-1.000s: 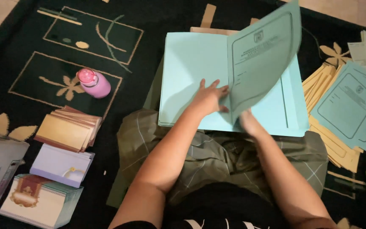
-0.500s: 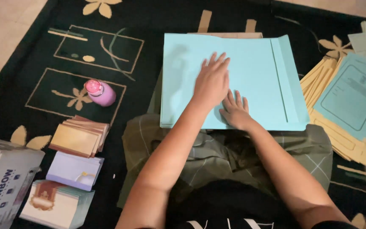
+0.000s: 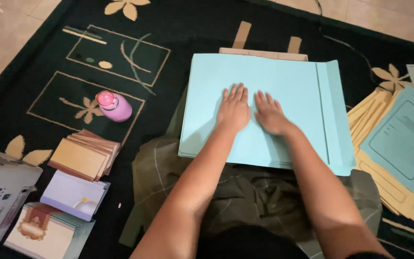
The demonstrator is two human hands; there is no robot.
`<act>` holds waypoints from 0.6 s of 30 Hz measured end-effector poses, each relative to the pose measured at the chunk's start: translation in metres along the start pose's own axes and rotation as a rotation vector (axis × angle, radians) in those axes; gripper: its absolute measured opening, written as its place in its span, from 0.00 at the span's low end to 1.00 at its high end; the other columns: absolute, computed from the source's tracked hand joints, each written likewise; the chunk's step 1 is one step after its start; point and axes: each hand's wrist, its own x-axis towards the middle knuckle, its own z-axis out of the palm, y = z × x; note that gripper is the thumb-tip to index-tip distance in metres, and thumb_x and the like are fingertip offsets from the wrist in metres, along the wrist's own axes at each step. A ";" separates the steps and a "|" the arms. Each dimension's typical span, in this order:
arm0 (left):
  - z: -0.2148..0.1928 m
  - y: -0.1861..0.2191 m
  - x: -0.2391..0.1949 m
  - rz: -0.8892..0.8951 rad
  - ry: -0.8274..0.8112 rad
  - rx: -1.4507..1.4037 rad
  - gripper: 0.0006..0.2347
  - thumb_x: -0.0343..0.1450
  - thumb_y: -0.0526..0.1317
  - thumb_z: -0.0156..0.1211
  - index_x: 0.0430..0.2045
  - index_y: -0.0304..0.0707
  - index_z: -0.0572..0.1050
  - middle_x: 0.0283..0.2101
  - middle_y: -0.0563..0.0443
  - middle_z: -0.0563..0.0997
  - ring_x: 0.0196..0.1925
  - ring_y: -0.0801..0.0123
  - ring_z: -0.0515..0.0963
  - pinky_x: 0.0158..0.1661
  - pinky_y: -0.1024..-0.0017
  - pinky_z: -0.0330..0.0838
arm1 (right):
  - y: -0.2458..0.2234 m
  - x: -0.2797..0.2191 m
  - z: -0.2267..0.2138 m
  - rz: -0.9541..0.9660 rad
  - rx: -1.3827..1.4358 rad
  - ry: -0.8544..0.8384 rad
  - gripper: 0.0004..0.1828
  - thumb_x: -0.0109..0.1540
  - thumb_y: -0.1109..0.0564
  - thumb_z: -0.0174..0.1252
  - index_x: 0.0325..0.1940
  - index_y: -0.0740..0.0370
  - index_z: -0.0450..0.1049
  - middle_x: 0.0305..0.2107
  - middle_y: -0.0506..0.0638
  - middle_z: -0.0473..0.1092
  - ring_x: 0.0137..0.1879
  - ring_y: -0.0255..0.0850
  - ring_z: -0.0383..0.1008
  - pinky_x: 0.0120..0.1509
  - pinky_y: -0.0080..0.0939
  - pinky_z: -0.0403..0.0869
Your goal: The person is organizing, smoothing, and stacking light blue paper folders while sitting on the floor.
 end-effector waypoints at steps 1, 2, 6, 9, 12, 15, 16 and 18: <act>0.007 -0.002 0.002 -0.006 -0.005 0.000 0.24 0.77 0.41 0.38 0.71 0.35 0.57 0.77 0.41 0.54 0.80 0.52 0.51 0.75 0.50 0.39 | 0.004 0.020 -0.006 -0.004 0.003 -0.006 0.38 0.73 0.45 0.34 0.85 0.55 0.32 0.80 0.55 0.31 0.84 0.58 0.28 0.83 0.65 0.38; 0.013 -0.003 0.003 0.000 0.035 0.007 0.24 0.76 0.41 0.40 0.70 0.35 0.60 0.76 0.41 0.57 0.79 0.52 0.53 0.74 0.49 0.42 | 0.008 0.039 -0.013 0.017 -0.059 0.023 0.37 0.73 0.44 0.33 0.85 0.55 0.33 0.80 0.54 0.33 0.84 0.57 0.31 0.83 0.64 0.40; 0.010 -0.002 0.003 0.006 0.112 0.029 0.24 0.74 0.42 0.42 0.67 0.34 0.64 0.74 0.40 0.60 0.77 0.50 0.57 0.72 0.46 0.46 | 0.041 0.132 -0.029 0.065 -0.256 0.083 0.39 0.73 0.39 0.31 0.85 0.57 0.36 0.80 0.54 0.36 0.84 0.53 0.37 0.81 0.62 0.53; 0.016 -0.003 0.005 0.003 0.144 0.023 0.24 0.73 0.43 0.45 0.66 0.35 0.66 0.73 0.40 0.63 0.77 0.51 0.59 0.72 0.46 0.48 | 0.058 0.166 -0.025 0.064 -0.260 0.122 0.39 0.73 0.38 0.28 0.84 0.58 0.36 0.80 0.55 0.37 0.85 0.52 0.36 0.82 0.60 0.49; 0.019 -0.005 0.007 0.001 0.193 0.015 0.23 0.73 0.43 0.47 0.65 0.39 0.69 0.72 0.42 0.65 0.76 0.51 0.60 0.71 0.45 0.50 | 0.002 0.097 -0.046 0.083 -0.272 0.180 0.38 0.74 0.39 0.22 0.84 0.60 0.38 0.80 0.57 0.40 0.85 0.51 0.37 0.84 0.56 0.45; 0.028 -0.009 0.010 0.008 0.250 0.026 0.22 0.71 0.42 0.50 0.61 0.40 0.73 0.69 0.42 0.69 0.74 0.52 0.65 0.69 0.44 0.54 | -0.038 0.021 -0.040 0.099 -0.262 0.180 0.37 0.73 0.42 0.25 0.84 0.61 0.40 0.80 0.58 0.42 0.84 0.52 0.40 0.84 0.55 0.46; 0.026 -0.011 0.009 0.018 0.250 0.022 0.22 0.71 0.42 0.50 0.61 0.40 0.73 0.69 0.42 0.69 0.74 0.52 0.65 0.69 0.44 0.54 | -0.043 -0.001 -0.029 0.109 -0.263 0.182 0.37 0.73 0.42 0.25 0.84 0.61 0.40 0.80 0.58 0.42 0.84 0.52 0.40 0.84 0.55 0.46; 0.024 -0.009 0.009 0.024 0.293 0.049 0.20 0.71 0.42 0.50 0.58 0.43 0.76 0.66 0.44 0.73 0.71 0.53 0.69 0.67 0.44 0.58 | -0.052 -0.050 -0.005 0.071 -0.234 0.165 0.38 0.72 0.41 0.28 0.83 0.62 0.39 0.80 0.59 0.40 0.84 0.52 0.38 0.84 0.53 0.44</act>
